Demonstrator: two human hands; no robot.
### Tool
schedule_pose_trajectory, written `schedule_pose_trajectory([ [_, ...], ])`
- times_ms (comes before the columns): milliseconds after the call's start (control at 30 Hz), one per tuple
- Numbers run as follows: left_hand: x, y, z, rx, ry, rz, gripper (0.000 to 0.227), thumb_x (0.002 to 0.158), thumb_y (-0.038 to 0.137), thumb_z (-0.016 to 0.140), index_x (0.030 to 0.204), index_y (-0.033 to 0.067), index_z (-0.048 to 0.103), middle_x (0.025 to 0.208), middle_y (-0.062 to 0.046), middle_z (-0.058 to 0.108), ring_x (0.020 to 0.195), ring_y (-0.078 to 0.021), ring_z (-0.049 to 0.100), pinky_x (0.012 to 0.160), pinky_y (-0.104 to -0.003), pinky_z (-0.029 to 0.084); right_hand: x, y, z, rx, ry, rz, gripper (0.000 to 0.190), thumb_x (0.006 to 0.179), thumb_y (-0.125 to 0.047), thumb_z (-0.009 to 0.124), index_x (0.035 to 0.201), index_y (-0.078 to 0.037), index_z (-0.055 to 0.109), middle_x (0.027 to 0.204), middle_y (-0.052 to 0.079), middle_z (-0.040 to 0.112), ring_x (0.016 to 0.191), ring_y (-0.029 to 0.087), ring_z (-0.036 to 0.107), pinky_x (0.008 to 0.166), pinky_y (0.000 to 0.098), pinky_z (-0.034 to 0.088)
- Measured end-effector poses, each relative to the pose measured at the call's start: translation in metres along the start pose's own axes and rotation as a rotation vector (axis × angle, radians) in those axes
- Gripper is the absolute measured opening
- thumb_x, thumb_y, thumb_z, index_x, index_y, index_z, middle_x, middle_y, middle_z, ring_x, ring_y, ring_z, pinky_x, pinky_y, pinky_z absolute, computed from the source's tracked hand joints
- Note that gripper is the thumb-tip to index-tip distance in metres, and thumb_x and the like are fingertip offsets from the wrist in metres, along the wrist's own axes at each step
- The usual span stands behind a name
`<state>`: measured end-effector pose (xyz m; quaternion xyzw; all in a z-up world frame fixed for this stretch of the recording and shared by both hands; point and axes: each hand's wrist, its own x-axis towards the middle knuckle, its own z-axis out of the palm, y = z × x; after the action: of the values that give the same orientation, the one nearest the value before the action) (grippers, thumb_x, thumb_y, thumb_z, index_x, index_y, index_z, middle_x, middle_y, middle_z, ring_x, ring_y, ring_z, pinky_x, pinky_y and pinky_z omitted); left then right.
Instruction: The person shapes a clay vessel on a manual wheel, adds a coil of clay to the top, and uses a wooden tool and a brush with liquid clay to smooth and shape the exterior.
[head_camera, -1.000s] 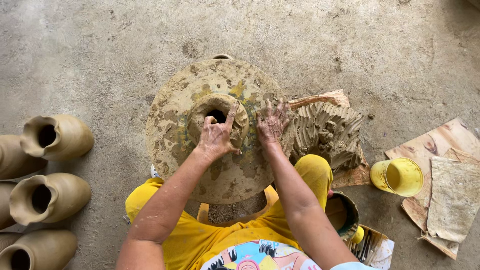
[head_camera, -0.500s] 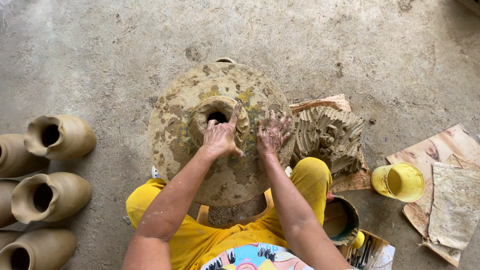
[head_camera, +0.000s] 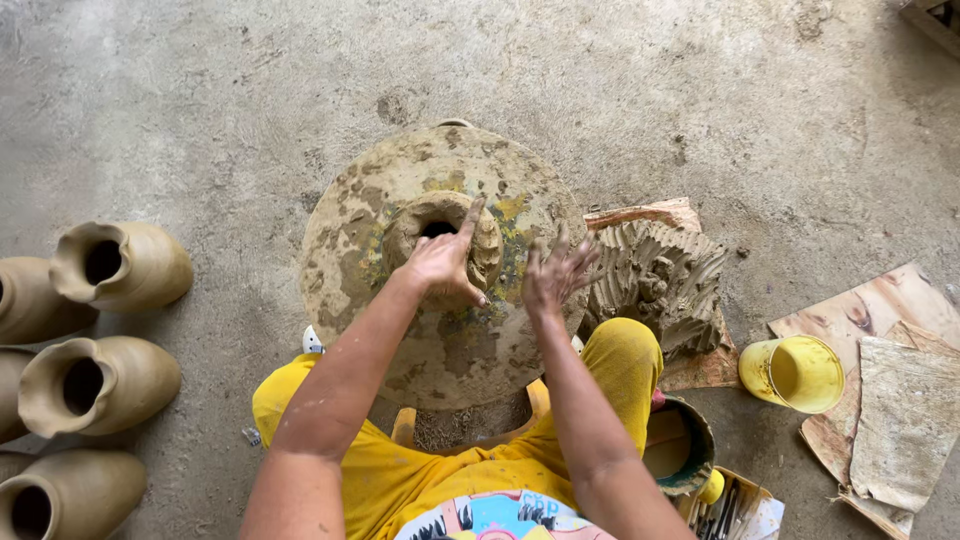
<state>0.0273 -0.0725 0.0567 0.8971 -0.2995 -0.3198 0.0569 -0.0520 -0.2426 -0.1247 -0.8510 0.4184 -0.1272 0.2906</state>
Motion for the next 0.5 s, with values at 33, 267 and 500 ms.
schedule_pose_trajectory([
  [33,-0.002,0.003,0.004,-0.081,0.037,0.046,0.16,0.052,0.041,0.097,0.16,0.0122,-0.019,0.119,-0.01,0.066,0.094,-0.0221,0.066,0.096,-0.037,0.05,0.014,-0.003,-0.006,-0.052,0.012,-0.037,0.072,0.104,-0.06,0.044,0.164,-0.024,0.027,0.174,0.018,-0.004,0.158,0.036,-0.017,0.119,0.068,-0.018],
  [267,0.012,0.001,0.022,0.062,0.147,-0.069,0.121,0.061,0.058,0.094,0.155,0.0061,0.037,0.093,-0.006,0.069,0.078,-0.0172,0.066,0.066,-0.031,0.061,0.063,-0.003,0.017,-0.054,-0.031,-0.174,0.076,0.104,-0.064,0.044,0.166,-0.026,0.024,0.175,0.016,-0.007,0.161,0.035,-0.013,0.126,0.0637,-0.013],
  [500,0.009,0.006,0.036,0.274,0.384,-0.065,0.136,0.065,0.075,0.083,0.165,0.007,0.021,0.084,-0.009,0.069,0.072,-0.0196,0.068,0.064,-0.034,0.061,0.057,0.022,0.045,-0.247,-0.069,-0.157,0.078,0.102,-0.064,0.043,0.167,-0.026,0.02,0.175,0.018,-0.003,0.158,0.036,-0.014,0.125,0.0627,-0.008],
])
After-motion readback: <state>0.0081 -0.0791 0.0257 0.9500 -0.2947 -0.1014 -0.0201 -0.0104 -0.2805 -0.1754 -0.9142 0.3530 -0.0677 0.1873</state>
